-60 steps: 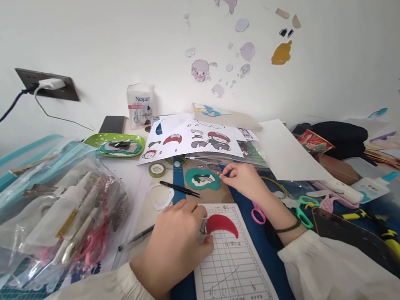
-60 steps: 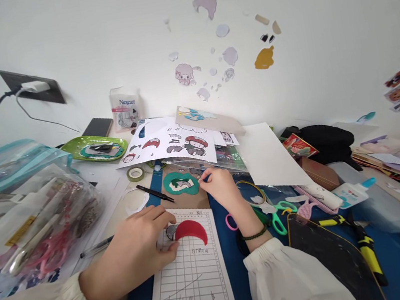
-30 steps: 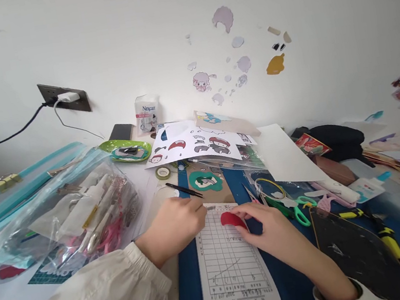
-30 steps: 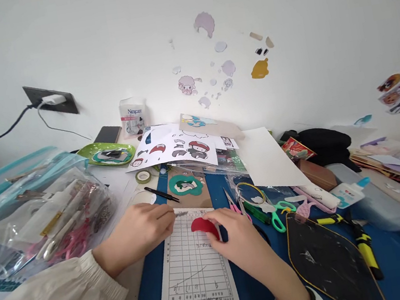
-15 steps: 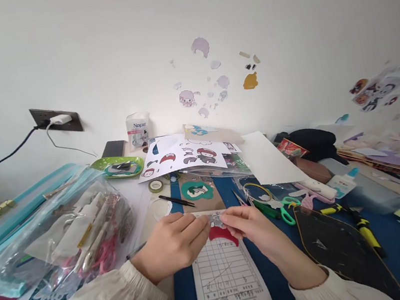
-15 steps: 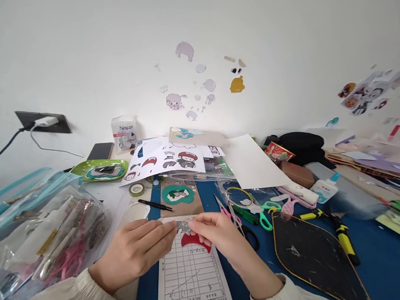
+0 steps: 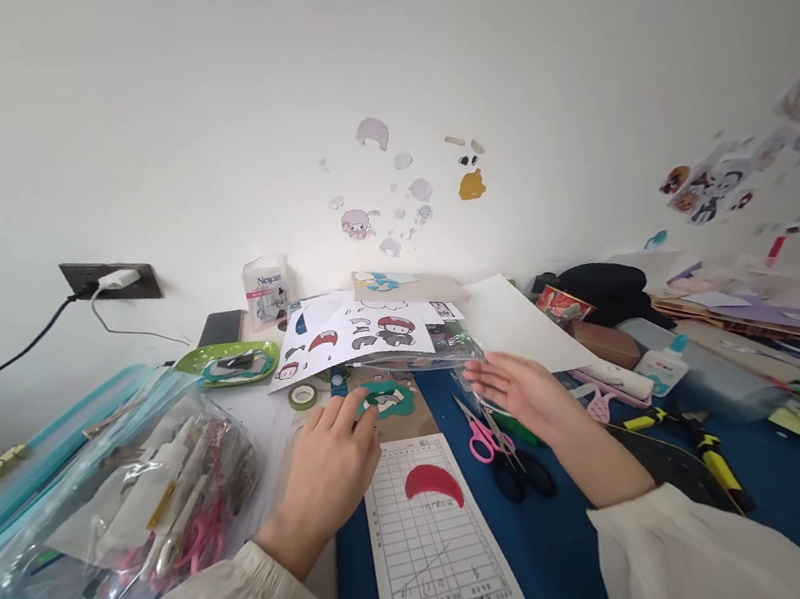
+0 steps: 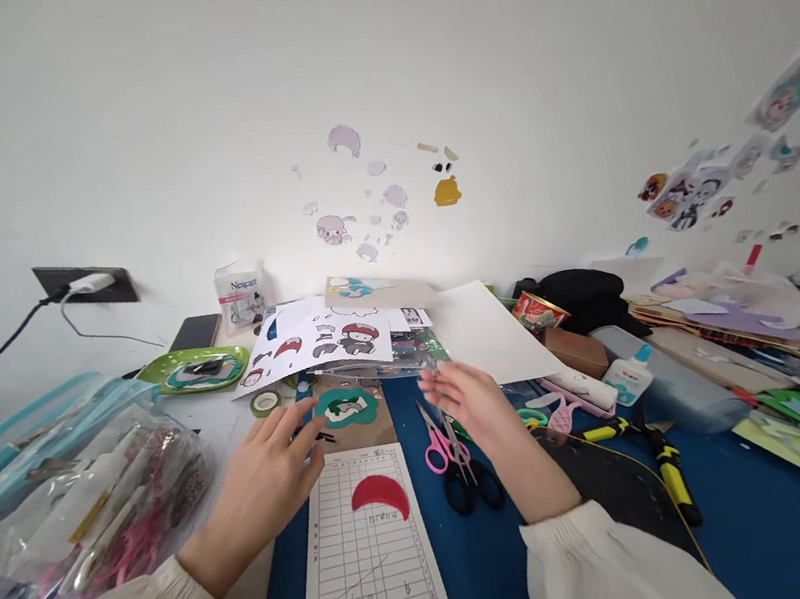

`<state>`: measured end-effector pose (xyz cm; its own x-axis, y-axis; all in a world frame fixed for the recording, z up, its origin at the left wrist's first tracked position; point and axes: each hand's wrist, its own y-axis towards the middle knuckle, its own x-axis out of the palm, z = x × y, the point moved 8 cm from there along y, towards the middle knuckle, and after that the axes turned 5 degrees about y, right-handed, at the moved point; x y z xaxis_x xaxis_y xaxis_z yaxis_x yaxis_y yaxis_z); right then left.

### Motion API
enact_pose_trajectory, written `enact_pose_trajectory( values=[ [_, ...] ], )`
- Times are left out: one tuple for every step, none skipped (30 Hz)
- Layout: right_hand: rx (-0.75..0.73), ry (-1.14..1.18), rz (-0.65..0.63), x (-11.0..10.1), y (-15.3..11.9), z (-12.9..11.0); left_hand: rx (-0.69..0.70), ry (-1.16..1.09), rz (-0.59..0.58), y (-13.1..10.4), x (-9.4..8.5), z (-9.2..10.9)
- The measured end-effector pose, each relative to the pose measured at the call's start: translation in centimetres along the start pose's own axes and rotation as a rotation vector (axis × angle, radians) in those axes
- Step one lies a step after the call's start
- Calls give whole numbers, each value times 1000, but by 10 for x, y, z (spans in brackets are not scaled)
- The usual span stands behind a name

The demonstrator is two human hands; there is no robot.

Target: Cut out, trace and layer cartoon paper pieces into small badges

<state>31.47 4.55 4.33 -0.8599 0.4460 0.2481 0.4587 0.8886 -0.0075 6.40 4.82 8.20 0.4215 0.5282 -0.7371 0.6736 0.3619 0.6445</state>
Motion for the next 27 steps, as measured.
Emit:
enact_pose_trajectory(
  values=[
    [-28,13,19,3,15,-7,7,14,-29,8,4,1],
    [-54,21,40,7,30,-13,17,25,-60,17,9,1],
    [-70,27,50,13,44,-16,25,31,-91,26,14,2],
    [-75,29,59,19,57,-16,29,33,-121,35,19,3],
    [-71,28,63,26,69,-14,28,33,-148,43,23,2],
    [-65,29,61,32,79,-10,24,31,-173,51,28,1],
    [-63,33,57,37,86,-5,18,28,-192,57,31,0],
    [-66,38,51,40,92,-1,12,25,-207,62,34,-2],
    [-75,45,45,42,96,3,8,21,-218,66,36,-4],
    [-89,51,40,42,99,6,6,16,-227,70,37,-6],
    [-106,55,37,42,101,8,6,10,-233,72,37,-7],
    [-122,56,34,40,102,9,6,4,-237,74,37,-9],
    [-138,52,33,39,102,9,5,-2,-239,76,36,-10],
    [-153,46,33,37,102,9,2,-8,-240,78,36,-11],
    [-168,38,33,35,102,9,-4,-13,-238,80,35,-12],
    [-182,29,32,34,101,8,-13,-16,-234,82,34,-13],
    [-195,21,32,33,100,7,-22,-19,-230,84,33,-14],
    [-209,15,32,32,98,7,-32,-22,-225,85,33,-15],
    [-222,12,32,31,96,6,-39,-25,-219,87,33,-15],
    [-234,11,33,29,93,5,-44,-28,-214,88,32,-15],
    [-245,14,35,27,90,4,-48,-32,-210,89,32,-15],
    [-254,19,38,24,86,3,-51,-35,-207,90,32,-15],
    [-260,26,43,21,81,3,-54,-39,-205,90,32,-15],
    [-266,35,48,17,77,2,-59,-42,-205,90,32,-15],
    [-269,45,54,13,72,1,-63,-47,-207,90,32,-14],
    [-271,56,62,9,67,0,-69,-52,-208,90,32,-14],
    [-272,68,69,6,63,-1,-75,-58,-211,90,32,-14]
  ],
)
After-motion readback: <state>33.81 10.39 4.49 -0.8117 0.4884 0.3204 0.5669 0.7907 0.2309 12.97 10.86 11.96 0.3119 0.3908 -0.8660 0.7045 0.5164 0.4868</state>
